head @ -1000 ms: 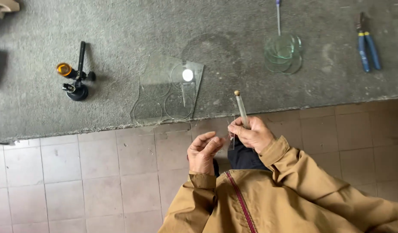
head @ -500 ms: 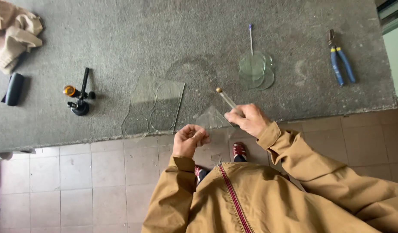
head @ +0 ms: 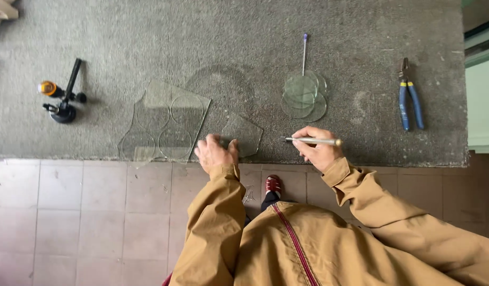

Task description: Cutting circular pieces of glass from a sheet using a manual glass cutter and breaking them by hand

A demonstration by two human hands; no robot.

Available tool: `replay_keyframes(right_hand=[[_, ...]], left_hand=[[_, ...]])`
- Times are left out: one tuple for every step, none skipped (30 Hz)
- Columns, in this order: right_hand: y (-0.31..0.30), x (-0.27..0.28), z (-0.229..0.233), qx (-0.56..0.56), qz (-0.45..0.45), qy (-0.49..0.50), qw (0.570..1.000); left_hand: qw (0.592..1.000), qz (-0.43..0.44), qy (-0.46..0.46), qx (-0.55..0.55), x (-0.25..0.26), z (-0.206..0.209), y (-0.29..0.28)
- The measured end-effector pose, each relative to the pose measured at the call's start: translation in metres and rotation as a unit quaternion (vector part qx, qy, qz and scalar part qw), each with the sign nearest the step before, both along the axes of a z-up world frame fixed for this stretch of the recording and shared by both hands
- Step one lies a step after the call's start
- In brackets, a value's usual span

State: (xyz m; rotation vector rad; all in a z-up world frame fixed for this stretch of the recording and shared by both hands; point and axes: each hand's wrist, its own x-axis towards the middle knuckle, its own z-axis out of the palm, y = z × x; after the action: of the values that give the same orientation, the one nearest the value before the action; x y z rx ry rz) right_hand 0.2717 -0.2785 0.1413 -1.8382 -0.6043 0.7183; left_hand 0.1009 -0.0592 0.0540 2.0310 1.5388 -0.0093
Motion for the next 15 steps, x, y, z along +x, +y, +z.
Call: replay_keyframes(right_hand=[[0.001, 0.003, -0.002, -0.002, 0.008, 0.002, 1.0], [0.002, 0.004, -0.003, -0.006, 0.013, -0.021, 1.0], [0.003, 0.005, -0.005, -0.008, 0.018, -0.043, 0.999], [0.011, 0.002, 0.002, -0.009, 0.024, -0.043, 0.999], [0.018, -0.001, 0.009, 0.0, 0.036, -0.033, 0.999], [0.025, -0.006, 0.016, 0.009, 0.048, -0.022, 0.999], [0.031, -0.008, 0.016, 0.007, 0.054, -0.021, 0.998], [0.038, -0.01, 0.015, 0.021, 0.053, -0.007, 0.998], [0.045, -0.013, 0.015, 0.035, 0.051, 0.008, 0.998], [0.047, -0.012, 0.004, 0.034, 0.056, 0.008, 0.998], [0.05, -0.01, -0.008, 0.045, 0.054, 0.017, 0.997], [0.053, -0.009, -0.019, 0.057, 0.053, 0.025, 0.997], [0.055, -0.01, -0.019, 0.056, 0.057, 0.024, 0.997], [0.058, -0.012, -0.018, 0.046, 0.051, 0.026, 0.997], [0.06, -0.013, -0.018, 0.037, 0.046, 0.027, 0.998]], left_hand=[[1.0, 0.008, 0.002, -0.002, 0.001, 0.012, -0.003], [1.0, 0.013, 0.007, 0.021, 0.002, 0.024, -0.004], [0.999, 0.019, 0.013, 0.044, 0.002, 0.037, -0.006], [0.999, 0.025, 0.013, 0.042, 0.001, 0.03, -0.007], [0.999, 0.027, 0.009, 0.038, -0.001, 0.023, -0.008], [0.999, 0.028, 0.006, 0.032, -0.003, 0.017, -0.01], [0.999, 0.034, 0.007, 0.03, -0.001, 0.016, -0.011], [0.999, 0.031, 0.016, 0.03, 0.001, 0.016, -0.011], [0.999, 0.029, 0.024, 0.03, 0.003, 0.015, -0.012], [0.999, 0.033, 0.024, 0.029, 0.005, 0.012, -0.011], [0.999, 0.03, 0.027, 0.02, 0.008, 0.008, -0.01], [0.999, 0.027, 0.029, 0.01, 0.01, 0.005, -0.01], [0.999, 0.031, 0.029, 0.009, 0.012, 0.009, -0.01], [0.999, 0.033, 0.026, 0.006, 0.013, 0.012, -0.01], [0.999, 0.034, 0.024, 0.004, 0.014, 0.015, -0.01]])
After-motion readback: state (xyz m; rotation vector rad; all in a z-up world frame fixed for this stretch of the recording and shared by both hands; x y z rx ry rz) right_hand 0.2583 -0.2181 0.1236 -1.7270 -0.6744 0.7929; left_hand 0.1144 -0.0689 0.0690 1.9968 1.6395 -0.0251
